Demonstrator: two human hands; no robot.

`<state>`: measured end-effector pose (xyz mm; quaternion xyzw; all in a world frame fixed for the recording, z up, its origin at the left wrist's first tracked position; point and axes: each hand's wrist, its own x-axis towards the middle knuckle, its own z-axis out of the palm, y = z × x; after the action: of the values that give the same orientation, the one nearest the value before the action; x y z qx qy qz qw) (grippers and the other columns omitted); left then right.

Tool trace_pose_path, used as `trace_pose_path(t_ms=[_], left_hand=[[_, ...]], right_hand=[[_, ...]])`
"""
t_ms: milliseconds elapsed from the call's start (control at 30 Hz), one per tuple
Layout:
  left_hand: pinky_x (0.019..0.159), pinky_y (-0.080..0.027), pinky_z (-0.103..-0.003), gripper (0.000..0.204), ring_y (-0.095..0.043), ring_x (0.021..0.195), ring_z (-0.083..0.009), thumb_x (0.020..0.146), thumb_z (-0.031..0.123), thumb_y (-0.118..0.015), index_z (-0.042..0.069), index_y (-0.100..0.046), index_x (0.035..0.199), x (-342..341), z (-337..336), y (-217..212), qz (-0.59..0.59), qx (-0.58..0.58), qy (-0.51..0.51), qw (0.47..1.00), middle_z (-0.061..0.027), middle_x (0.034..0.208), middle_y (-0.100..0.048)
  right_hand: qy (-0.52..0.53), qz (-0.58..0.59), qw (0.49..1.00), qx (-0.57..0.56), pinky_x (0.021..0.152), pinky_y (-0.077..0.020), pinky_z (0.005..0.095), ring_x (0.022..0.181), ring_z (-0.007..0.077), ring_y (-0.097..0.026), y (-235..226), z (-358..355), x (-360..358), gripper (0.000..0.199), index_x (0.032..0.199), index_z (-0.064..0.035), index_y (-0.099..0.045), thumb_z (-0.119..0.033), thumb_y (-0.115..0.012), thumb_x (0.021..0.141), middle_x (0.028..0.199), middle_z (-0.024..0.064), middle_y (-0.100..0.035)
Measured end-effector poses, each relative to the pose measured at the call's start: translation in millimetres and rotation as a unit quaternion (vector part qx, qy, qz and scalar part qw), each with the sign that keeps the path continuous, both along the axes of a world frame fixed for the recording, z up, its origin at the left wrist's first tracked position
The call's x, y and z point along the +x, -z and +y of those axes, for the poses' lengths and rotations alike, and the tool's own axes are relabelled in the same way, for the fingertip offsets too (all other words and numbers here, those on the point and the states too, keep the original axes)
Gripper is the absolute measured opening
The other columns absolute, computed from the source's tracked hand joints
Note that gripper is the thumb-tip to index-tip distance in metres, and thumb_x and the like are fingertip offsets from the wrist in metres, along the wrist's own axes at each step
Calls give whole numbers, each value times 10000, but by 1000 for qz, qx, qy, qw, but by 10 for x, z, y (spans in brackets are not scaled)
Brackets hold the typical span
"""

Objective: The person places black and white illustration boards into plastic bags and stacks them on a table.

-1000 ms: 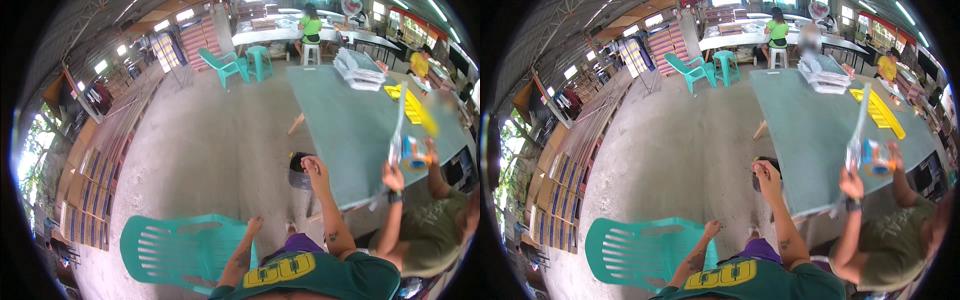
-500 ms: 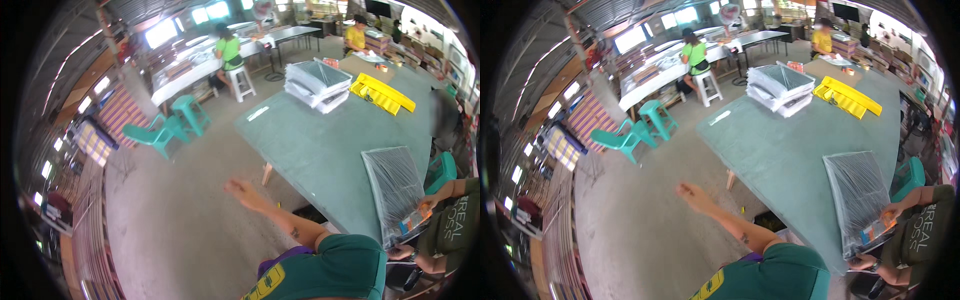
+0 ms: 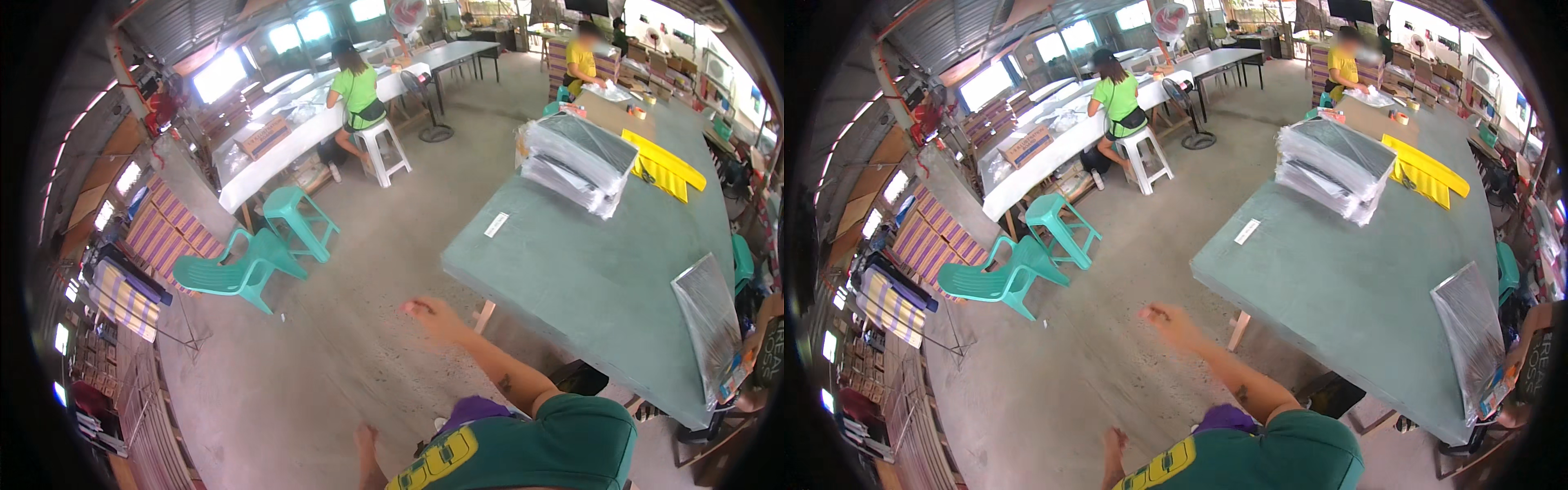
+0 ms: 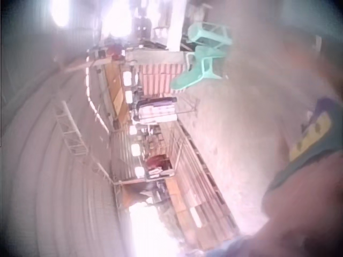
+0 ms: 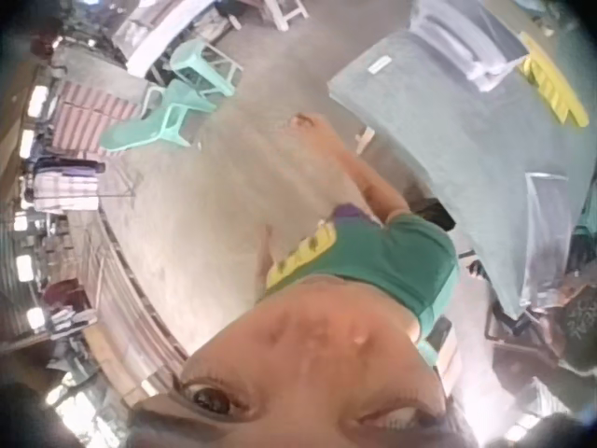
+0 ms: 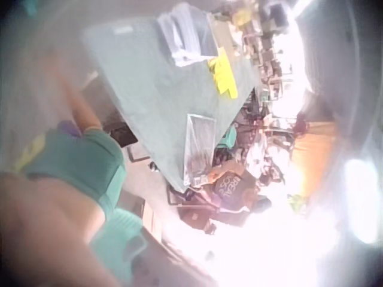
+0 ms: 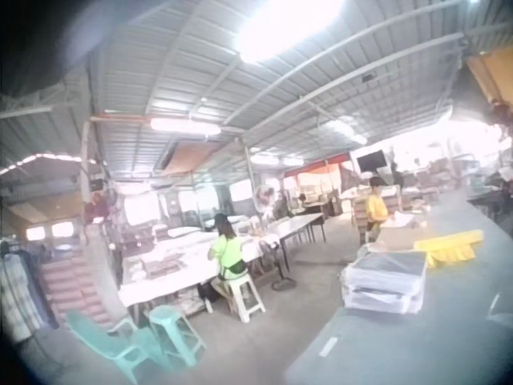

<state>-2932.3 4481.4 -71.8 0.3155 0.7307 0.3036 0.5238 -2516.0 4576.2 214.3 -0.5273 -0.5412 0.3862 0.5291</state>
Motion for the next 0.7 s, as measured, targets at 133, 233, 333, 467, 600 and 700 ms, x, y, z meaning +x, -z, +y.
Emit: trace_pose_path(t_ms=[133, 233, 333, 467, 600, 700], left_hand=[[563, -467, -325, 325, -576, 612, -193, 947, 243, -416, -21, -598, 901, 283, 1761, -501, 16, 84, 7, 996, -92, 713, -605], [447, -403, -289, 379, -538, 491, -162, 965, 329, -393, 39, -589, 821, 269, 2825, -367, 11, 116, 11, 993, -73, 634, -602], [440, -403, -304, 406, -560, 506, -173, 968, 349, -409, 51, -596, 767, 321, 3339, -56, 52, 61, 79, 994, -72, 638, -609], [602, -497, -362, 315, -607, 716, -229, 905, 280, -504, -2, -557, 1036, 310, 3802, 51, 16, -197, 93, 976, -126, 868, -618], [624, -497, -384, 378, -606, 717, -260, 916, 311, -480, -20, -534, 1092, 267, 4728, 7, 35, -275, 61, 959, -152, 895, -621], [640, -496, -400, 426, -605, 718, -284, 925, 334, -462, -34, -516, 1133, 423, 5692, 19, 37, -281, 25, 959, -172, 916, -623]], right_hand=[[58, 58, 995, -54, 751, -464, 316, 862, 150, -582, 214, 989, 188, 415, 1076, -37, -659, -400, -508, 943, 945, 73, -670], [50, 47, 995, -72, 782, -471, 287, 915, 131, -573, 261, 1849, 258, 475, 1105, 1, -639, -424, -492, 953, 981, 48, -647], [82, 104, 988, -80, 773, -464, 291, 853, 144, -580, 473, 2784, 459, 443, 1068, -10, -655, -408, -505, 944, 895, 64, -656], [114, 58, 988, -91, 786, -465, 291, 886, 143, -580, 453, 4087, 817, 441, 1080, -7, -650, -401, -500, 951, 916, 55, -648], [83, 63, 992, -66, 814, -468, 291, 957, 149, -582, 117, 5137, 1107, 459, 1137, -8, -631, -407, -488, 962, 999, 55, -646], [42, 66, 996, -37, 830, -469, 304, 969, 155, -587, 134, 5825, 1262, 433, 1171, -26, -623, -383, -499, 959, 1014, 68, -652]])
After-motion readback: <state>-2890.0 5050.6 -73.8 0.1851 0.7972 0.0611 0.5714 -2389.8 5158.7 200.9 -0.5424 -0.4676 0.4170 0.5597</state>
